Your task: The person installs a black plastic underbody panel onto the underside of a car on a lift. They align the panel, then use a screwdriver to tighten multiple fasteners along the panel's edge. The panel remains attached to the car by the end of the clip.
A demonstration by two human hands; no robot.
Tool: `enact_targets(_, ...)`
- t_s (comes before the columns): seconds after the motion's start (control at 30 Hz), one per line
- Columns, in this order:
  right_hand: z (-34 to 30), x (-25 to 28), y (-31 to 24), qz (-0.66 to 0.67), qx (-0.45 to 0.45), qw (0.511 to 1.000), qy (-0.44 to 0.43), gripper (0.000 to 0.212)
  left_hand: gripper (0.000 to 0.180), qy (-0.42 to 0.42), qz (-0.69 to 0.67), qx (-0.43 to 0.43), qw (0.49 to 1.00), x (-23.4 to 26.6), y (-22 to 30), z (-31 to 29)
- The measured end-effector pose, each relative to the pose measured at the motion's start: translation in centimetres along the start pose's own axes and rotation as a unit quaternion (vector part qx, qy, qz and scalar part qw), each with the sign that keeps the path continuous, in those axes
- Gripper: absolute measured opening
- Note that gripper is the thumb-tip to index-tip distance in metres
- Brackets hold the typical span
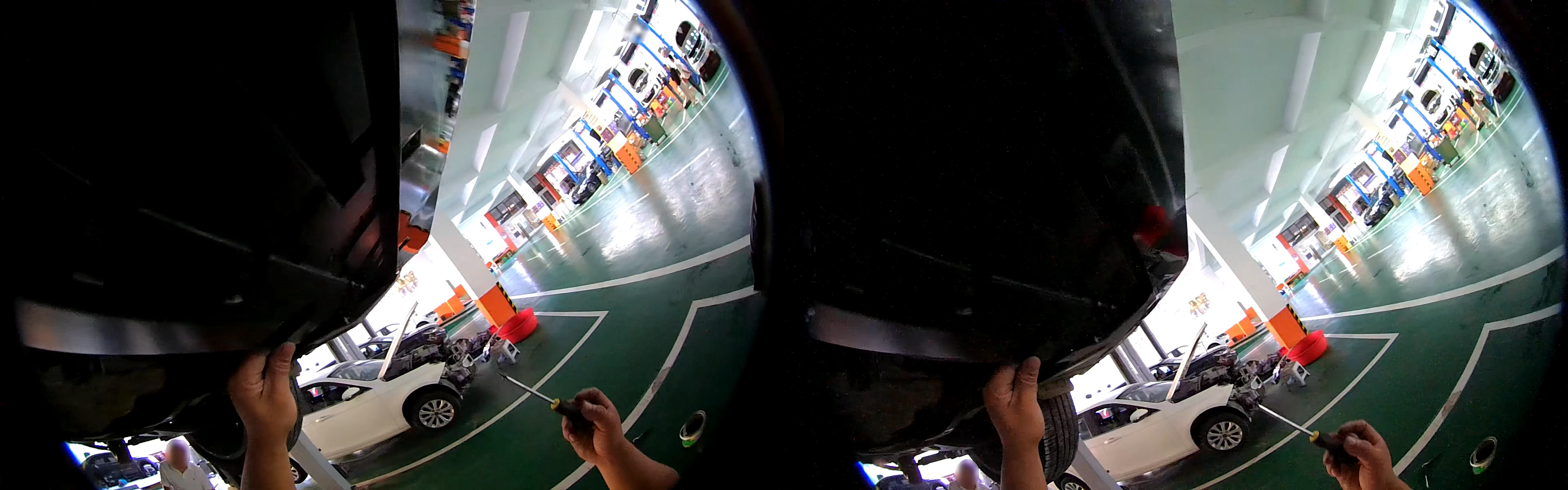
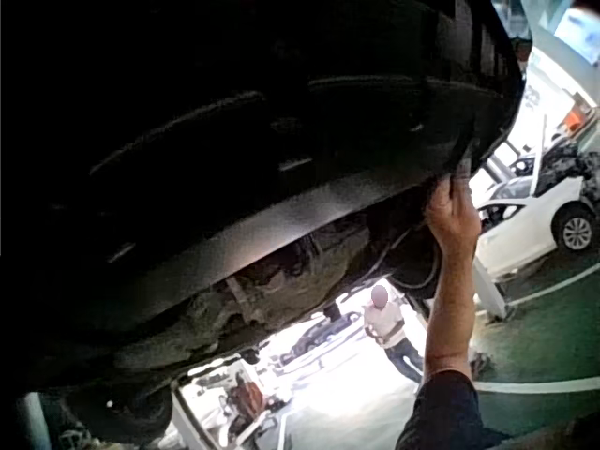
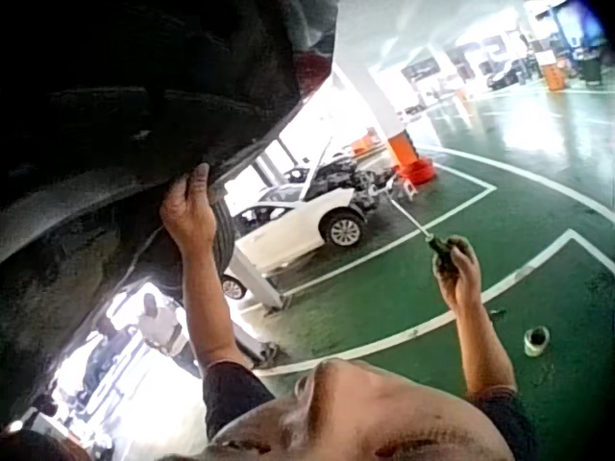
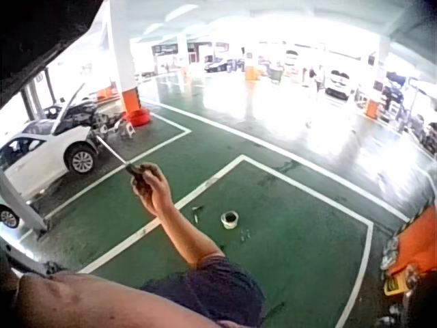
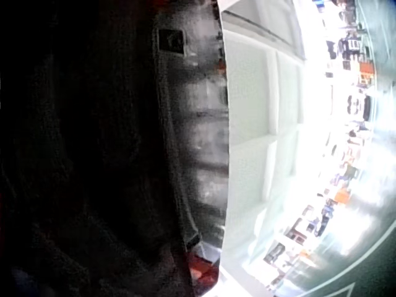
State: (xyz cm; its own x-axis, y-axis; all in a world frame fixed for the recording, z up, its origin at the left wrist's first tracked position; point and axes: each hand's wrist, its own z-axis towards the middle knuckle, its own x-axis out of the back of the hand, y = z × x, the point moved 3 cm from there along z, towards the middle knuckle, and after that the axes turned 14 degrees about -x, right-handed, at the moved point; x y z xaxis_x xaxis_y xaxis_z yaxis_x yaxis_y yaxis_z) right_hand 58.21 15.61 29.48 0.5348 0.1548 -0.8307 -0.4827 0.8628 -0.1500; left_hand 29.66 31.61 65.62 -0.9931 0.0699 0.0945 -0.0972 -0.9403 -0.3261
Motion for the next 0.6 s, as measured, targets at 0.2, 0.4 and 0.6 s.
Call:
enact_targets(0.2,4.1,-3.3,-2.1,-0.021,0.03,0.999,0.007,0.022,0.019,0.025,-0.105,0.089,0.99,-1.9,-1.4,-0.2)
enact_targets(0.4,5.6,-5.1,-3.0,-0.035,0.025,0.998,-0.037,0.02,0.031,-0.034,-0.019,0.085,0.996,-3.1,-1.3,0.9)
enact_targets(0.6,6.8,-6.9,-2.6,-0.047,0.01,0.998,-0.05,0.017,0.03,0.003,-0.16,0.175,0.972,-1.0,-1.6,0.3)
